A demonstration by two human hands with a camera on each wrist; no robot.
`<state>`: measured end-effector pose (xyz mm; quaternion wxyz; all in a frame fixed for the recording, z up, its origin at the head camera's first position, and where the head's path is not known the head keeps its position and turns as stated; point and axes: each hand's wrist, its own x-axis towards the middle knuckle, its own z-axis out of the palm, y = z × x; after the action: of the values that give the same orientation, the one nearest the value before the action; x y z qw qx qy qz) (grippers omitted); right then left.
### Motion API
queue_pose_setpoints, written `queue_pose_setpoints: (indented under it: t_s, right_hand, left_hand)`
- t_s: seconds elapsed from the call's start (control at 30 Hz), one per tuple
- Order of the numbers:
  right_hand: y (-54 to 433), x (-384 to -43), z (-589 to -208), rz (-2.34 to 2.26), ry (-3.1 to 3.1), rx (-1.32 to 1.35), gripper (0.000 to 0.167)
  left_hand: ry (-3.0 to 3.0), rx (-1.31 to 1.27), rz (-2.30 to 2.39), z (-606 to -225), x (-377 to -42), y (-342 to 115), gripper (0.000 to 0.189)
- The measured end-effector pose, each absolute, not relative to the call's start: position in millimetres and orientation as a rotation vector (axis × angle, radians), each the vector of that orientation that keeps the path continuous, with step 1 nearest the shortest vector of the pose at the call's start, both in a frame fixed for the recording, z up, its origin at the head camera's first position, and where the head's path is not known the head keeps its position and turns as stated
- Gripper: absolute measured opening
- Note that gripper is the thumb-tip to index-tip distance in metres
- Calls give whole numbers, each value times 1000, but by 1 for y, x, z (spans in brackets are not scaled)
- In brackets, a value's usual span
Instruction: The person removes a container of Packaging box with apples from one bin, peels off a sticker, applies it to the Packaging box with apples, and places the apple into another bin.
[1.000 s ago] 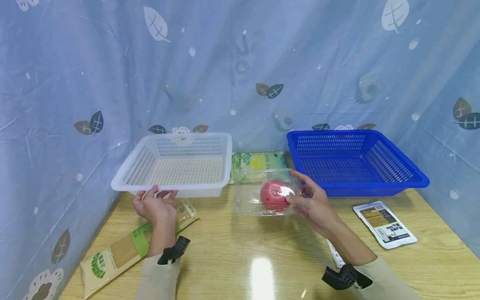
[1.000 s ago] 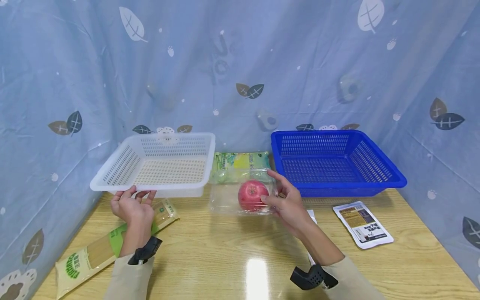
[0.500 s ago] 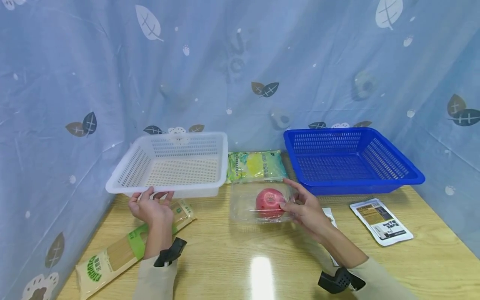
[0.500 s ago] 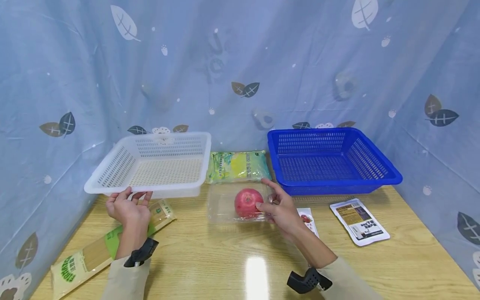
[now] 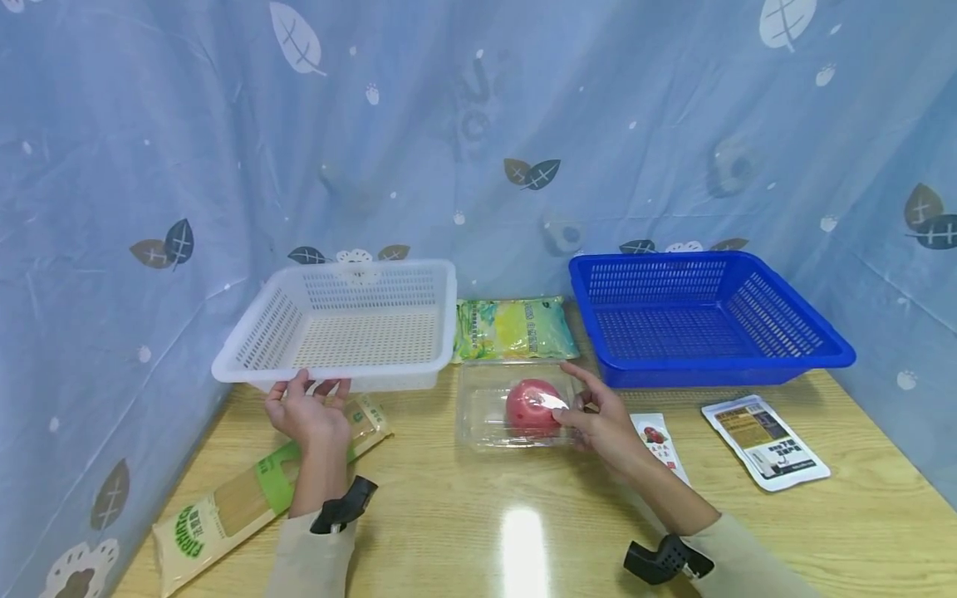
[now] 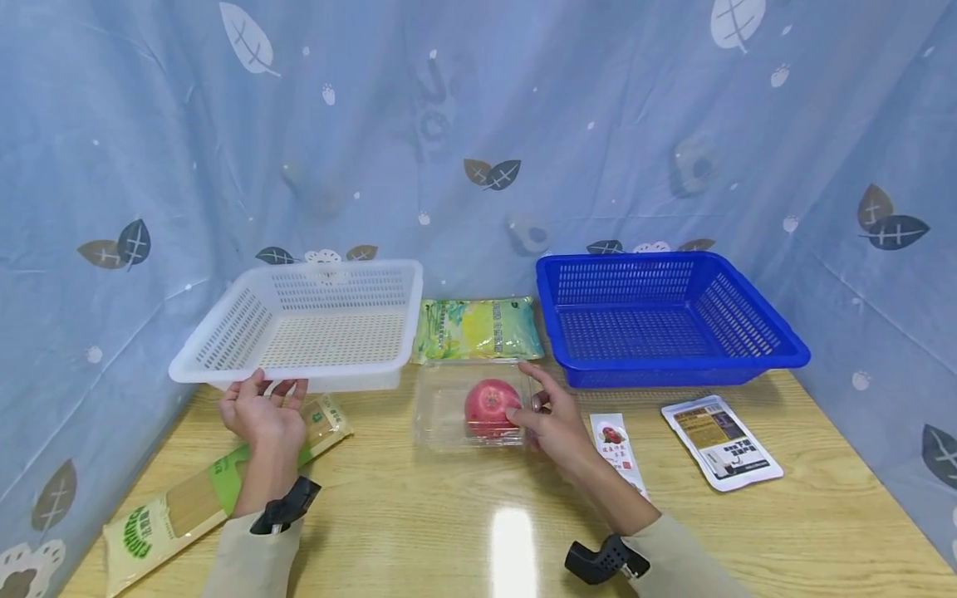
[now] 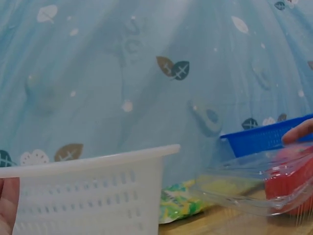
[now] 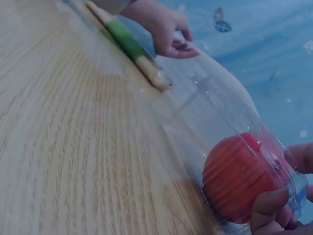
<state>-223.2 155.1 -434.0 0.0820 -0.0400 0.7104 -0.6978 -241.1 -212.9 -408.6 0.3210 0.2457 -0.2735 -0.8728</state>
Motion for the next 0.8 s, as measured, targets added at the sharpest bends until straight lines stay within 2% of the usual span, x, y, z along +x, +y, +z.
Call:
queue_pose_setpoints:
  t_s: [0.33,0.53,0.8]
  right_hand:
    - [156,-223,-433,-1919,2348,-151,75]
    - [159,-221,-429,-1859,2391,-187,75]
    - [169,-215,-427,-1668,2507,-251,62]
  left_hand:
    - [-934,650,-2235,-410,-236,-186,6]
    - [-1319,638,-2267,-411,-226,-160,14]
    - [-1572,477,-2284,-436,-215,-141,24]
